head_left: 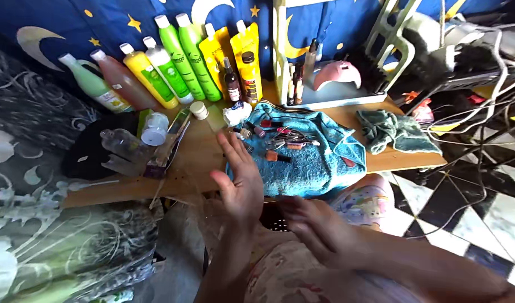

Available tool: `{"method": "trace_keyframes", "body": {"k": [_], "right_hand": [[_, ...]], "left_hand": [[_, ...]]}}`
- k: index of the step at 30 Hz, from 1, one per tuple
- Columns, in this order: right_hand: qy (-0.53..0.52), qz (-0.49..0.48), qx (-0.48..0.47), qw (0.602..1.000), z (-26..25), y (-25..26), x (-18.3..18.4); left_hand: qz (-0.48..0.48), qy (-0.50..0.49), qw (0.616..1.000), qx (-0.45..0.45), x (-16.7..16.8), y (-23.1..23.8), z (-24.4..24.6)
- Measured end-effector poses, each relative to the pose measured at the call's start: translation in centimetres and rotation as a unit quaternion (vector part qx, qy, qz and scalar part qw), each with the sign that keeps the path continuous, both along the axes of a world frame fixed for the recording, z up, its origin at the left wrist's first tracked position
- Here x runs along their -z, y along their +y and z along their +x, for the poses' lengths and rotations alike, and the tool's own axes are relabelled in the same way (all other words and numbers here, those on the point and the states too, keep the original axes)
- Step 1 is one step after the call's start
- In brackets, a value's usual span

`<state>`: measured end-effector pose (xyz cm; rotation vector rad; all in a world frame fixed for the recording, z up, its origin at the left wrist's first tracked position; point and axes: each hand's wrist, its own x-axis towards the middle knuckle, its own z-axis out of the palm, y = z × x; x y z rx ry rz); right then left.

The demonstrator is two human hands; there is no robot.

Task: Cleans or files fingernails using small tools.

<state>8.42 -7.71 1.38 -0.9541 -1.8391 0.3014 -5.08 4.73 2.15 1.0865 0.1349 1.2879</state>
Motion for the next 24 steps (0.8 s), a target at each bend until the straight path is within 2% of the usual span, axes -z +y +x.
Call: {"method": "trace_keyframes", "body": {"k": [2, 3, 5, 6, 7, 8, 10, 12, 14, 15, 16, 18, 19, 21, 23, 24], "right_hand": [[0.101, 0.091, -0.049, 0.989, 0.3, 0.0, -0.7], [0.097, 0.083, -0.047, 0.991, 0.2, 0.5, 0.3], [0.043, -0.082, -0.01, 0.996, -0.1, 1.7, 2.7], [0.054, -0.164, -0.018, 0.985, -0.2, 2.1, 3.4], [0.073, -0.202, -0.029, 0.976, -0.3, 2.1, 3.7], [0.092, -0.204, -0.043, 0.974, -0.2, 2.1, 3.6], [0.129, -0.181, -0.054, 0.973, -0.4, 1.8, 3.7], [0.184, -0.185, -0.055, 0.964, -0.2, 1.9, 3.7], [0.292, -0.184, -0.052, 0.937, 0.4, 2.5, 3.4], [0.346, -0.168, -0.044, 0.922, 0.7, 3.1, 3.2], [0.396, -0.141, -0.033, 0.907, 1.1, 3.7, 2.7], [0.45, -0.054, -0.008, 0.891, 2.1, 5.2, 2.7], [0.451, -0.028, 0.005, 0.892, 2.5, 5.6, 3.3], [0.392, -0.092, 0.062, 0.913, 1.2, 4.1, 2.3], [0.242, -0.125, 0.026, 0.962, -1.1, 1.9, 3.0], [0.183, -0.116, 0.007, 0.976, -1.6, 1.4, 3.4]], "left_hand": [[-0.001, 0.011, 1.0, -0.016, 0.3, 0.1, -0.1], [0.013, 0.03, 0.999, -0.007, 0.4, -0.1, 0.0], [0.08, 0.107, 0.99, 0.032, 0.6, -0.8, 0.6], [0.114, 0.135, 0.982, 0.07, 1.0, -1.1, 0.7], [0.118, 0.137, 0.978, 0.102, 1.3, -1.4, 0.7], [0.101, 0.12, 0.981, 0.117, 1.5, -1.6, 0.8], [0.103, 0.105, 0.985, 0.092, 1.6, -2.1, 0.9], [0.154, 0.136, 0.977, -0.05, 1.6, -2.4, 1.3], [0.19, 0.162, 0.951, -0.181, 2.4, -2.9, 2.8], [0.197, 0.187, 0.943, -0.191, 3.0, -3.9, 3.6], [0.204, 0.219, 0.94, -0.161, 3.5, -5.3, 4.5], [0.214, 0.249, 0.943, -0.061, 4.1, -7.8, 6.0], [0.197, 0.25, 0.947, -0.038, 4.1, -7.9, 6.4], [0.136, 0.23, 0.964, -0.012, 4.1, -5.8, 6.3], [0.068, 0.159, 0.985, -0.026, 4.7, -2.0, 5.5], [-0.001, 0.12, 0.993, -0.022, 3.9, -1.2, 5.0]]}}
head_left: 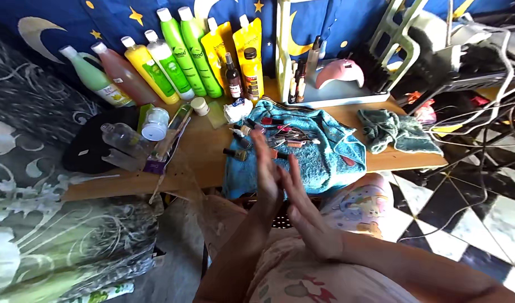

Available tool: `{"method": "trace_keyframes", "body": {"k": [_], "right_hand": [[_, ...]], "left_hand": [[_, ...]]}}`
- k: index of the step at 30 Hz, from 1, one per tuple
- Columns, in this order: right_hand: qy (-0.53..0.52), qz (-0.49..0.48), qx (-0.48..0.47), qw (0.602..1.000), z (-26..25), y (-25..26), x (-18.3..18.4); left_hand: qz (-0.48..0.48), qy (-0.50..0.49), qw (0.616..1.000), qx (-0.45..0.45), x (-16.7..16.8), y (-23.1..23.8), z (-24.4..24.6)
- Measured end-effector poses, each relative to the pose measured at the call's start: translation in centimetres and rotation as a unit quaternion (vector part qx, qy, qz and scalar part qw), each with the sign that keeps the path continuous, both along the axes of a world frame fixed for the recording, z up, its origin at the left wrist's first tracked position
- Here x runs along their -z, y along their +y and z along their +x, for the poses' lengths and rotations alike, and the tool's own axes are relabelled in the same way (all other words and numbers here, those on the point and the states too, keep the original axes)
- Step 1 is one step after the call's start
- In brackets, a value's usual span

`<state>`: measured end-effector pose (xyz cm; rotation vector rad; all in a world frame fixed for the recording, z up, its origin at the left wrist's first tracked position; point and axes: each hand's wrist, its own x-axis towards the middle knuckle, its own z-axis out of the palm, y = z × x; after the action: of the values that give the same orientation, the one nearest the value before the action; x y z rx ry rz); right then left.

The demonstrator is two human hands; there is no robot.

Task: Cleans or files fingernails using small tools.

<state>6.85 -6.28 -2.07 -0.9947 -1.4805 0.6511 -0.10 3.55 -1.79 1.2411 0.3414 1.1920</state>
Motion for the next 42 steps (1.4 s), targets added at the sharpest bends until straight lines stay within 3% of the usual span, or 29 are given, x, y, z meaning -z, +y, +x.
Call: {"method": "trace_keyframes", "body": {"k": [2, 6, 8, 10, 12, 15, 16, 20, 22, 25, 26, 28, 30, 32, 34, 38, 40, 42], "right_hand": [[0.004, -0.017, -0.004, 1.0, 0.7, 1.3, -0.1], [0.158, -0.077, 0.054, 0.983, 4.5, 5.2, -0.9], [0.082, -0.039, 0.045, 0.995, 2.2, 3.4, -0.4], [-0.004, -0.011, 0.002, 1.0, 0.2, 1.2, -0.4], [0.02, -0.031, 0.009, 0.999, 0.9, 2.6, -0.9], [0.145, -0.1, 0.086, 0.981, 4.4, 5.9, -2.2], [0.149, -0.091, 0.095, 0.98, 4.3, 5.9, -2.1], [-0.007, 0.013, 0.003, 1.0, 0.2, 1.8, -1.0], [0.045, -0.006, 0.019, 0.999, 1.3, 3.4, -1.6], [0.188, -0.089, 0.077, 0.975, 4.3, 5.4, -2.3], [0.179, -0.071, 0.076, 0.978, 3.7, 4.7, -1.9], [0.057, 0.008, 0.035, 0.998, 0.9, 2.0, -0.6], [-0.033, 0.061, 0.014, 0.997, -0.6, 0.9, 0.1], [0.026, 0.036, 0.041, 0.998, 0.6, 3.0, -0.2], [0.108, -0.025, 0.099, 0.989, 2.9, 4.7, -0.8], [-0.045, 0.057, 0.048, 0.996, 0.1, 1.7, 1.1], [-0.09, 0.079, 0.007, 0.993, -0.7, 0.8, 1.2], [-0.039, 0.059, 0.046, 0.996, 1.1, 3.3, 0.8]], "left_hand": [[-0.106, -0.019, 0.994, -0.02, -0.9, -1.2, 0.3], [-0.024, 0.056, 0.996, 0.067, 0.3, -5.5, 1.0], [-0.02, 0.09, 0.996, 0.001, -0.3, -3.5, 0.1], [0.011, 0.073, 0.997, 0.014, 0.5, -0.2, -1.3], [0.006, 0.048, 0.998, -0.025, 0.5, -1.0, 0.0], [-0.062, 0.097, 0.992, 0.057, -2.6, -5.8, 1.0], [-0.056, 0.064, 0.994, 0.071, -1.6, -5.3, 0.9], [-0.172, -0.049, 0.98, 0.084, -0.3, 0.8, -0.2], [-0.123, -0.025, 0.991, 0.041, -0.9, -1.2, 0.6], [0.018, 0.027, 0.994, 0.103, -0.1, -4.8, 0.7], [-0.005, 0.026, 0.994, 0.102, -0.3, -4.6, 0.3], [-0.078, 0.008, 0.995, 0.06, -0.8, -2.1, -0.5], [-0.071, -0.012, 0.995, 0.063, 0.8, 0.3, -1.4], [0.004, 0.015, 1.0, 0.019, 1.3, -1.5, -0.7], [-0.01, 0.045, 0.996, 0.081, 0.5, -4.6, -0.3], [-0.173, 0.024, 0.983, 0.05, -1.2, -1.8, -0.8], [-0.166, 0.016, 0.983, 0.08, -1.5, -0.3, -1.9], [-0.143, 0.007, 0.989, 0.032, -0.7, -2.8, -0.9]]}}
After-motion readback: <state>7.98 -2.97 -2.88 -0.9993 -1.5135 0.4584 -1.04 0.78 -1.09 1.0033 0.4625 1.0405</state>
